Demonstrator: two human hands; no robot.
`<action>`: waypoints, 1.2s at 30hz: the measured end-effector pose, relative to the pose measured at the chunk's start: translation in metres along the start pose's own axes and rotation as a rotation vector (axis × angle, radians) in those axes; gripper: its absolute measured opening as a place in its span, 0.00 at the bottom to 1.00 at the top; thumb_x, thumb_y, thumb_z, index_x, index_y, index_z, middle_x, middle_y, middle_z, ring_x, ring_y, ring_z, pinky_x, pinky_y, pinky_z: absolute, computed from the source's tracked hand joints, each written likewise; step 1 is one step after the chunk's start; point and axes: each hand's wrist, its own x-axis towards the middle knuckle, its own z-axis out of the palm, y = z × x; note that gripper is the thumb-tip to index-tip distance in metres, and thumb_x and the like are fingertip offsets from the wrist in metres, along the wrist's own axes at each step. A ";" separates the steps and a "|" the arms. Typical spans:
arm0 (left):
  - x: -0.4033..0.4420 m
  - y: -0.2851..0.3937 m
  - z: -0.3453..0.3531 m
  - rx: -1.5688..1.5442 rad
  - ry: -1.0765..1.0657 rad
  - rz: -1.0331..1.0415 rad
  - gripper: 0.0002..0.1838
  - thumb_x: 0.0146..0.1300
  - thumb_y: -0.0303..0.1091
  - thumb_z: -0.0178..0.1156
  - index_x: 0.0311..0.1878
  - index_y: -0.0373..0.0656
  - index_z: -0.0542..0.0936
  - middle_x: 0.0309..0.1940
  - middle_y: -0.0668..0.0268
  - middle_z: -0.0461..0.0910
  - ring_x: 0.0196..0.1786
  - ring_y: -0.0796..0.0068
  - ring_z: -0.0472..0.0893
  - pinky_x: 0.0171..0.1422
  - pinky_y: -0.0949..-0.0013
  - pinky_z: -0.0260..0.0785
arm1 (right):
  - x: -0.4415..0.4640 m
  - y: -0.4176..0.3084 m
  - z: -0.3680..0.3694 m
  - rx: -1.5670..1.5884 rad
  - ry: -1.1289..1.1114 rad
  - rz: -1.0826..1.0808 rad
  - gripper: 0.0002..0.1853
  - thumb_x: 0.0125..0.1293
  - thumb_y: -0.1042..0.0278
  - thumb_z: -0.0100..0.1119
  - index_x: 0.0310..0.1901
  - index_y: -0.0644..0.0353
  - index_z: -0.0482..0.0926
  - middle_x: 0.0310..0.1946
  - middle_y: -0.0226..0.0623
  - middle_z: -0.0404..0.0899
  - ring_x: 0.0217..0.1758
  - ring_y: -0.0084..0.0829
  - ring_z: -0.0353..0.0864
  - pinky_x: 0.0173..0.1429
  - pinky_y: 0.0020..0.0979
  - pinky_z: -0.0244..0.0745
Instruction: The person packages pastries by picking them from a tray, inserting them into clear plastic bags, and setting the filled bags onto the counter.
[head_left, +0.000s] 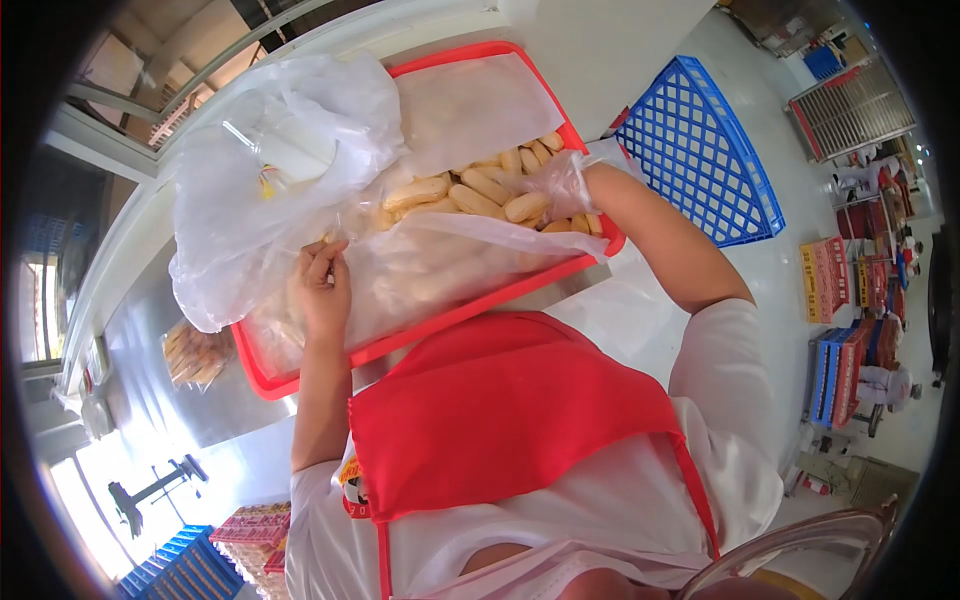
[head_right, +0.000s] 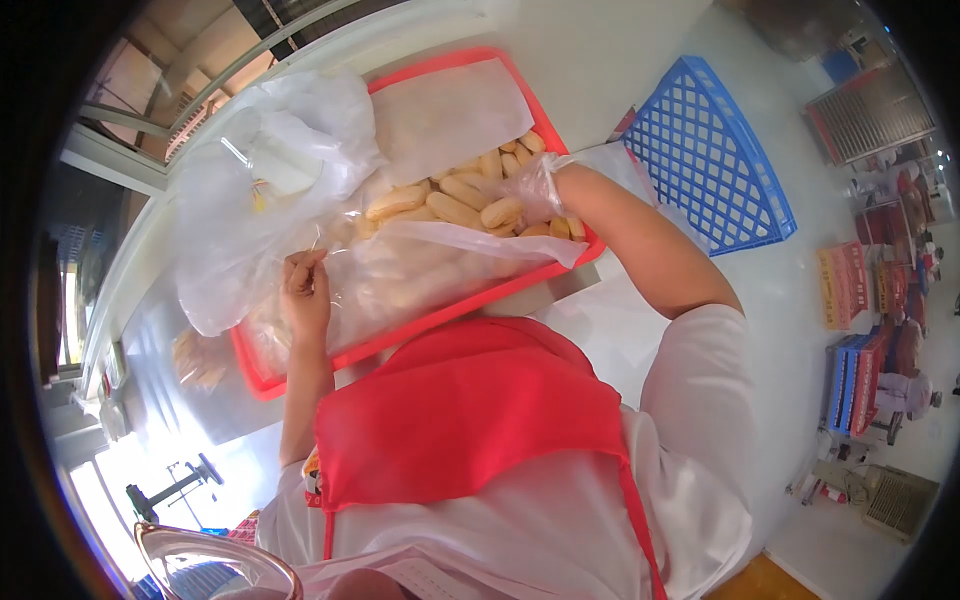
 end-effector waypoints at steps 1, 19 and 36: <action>0.000 -0.001 -0.001 -0.008 0.010 0.004 0.11 0.53 0.17 0.52 0.37 0.39 0.80 0.34 0.63 0.71 0.32 0.77 0.72 0.31 0.77 0.64 | -0.003 -0.002 -0.003 -0.009 0.003 -0.023 0.32 0.48 0.57 0.63 0.58 0.45 0.65 0.41 0.42 0.76 0.42 0.41 0.76 0.45 0.37 0.70; 0.000 -0.001 -0.001 -0.059 0.039 -0.033 0.11 0.53 0.18 0.52 0.38 0.38 0.80 0.34 0.64 0.71 0.32 0.78 0.72 0.32 0.78 0.64 | 0.005 -0.040 0.072 0.800 0.830 0.252 0.18 0.57 0.54 0.55 0.43 0.57 0.69 0.36 0.45 0.76 0.40 0.44 0.76 0.44 0.38 0.69; 0.001 0.004 0.001 -0.025 -0.019 0.007 0.11 0.55 0.20 0.53 0.40 0.39 0.79 0.34 0.66 0.69 0.29 0.81 0.68 0.33 0.78 0.63 | -0.002 -0.058 0.045 0.784 0.876 0.372 0.27 0.54 0.48 0.58 0.52 0.54 0.66 0.43 0.43 0.76 0.43 0.45 0.76 0.46 0.38 0.70</action>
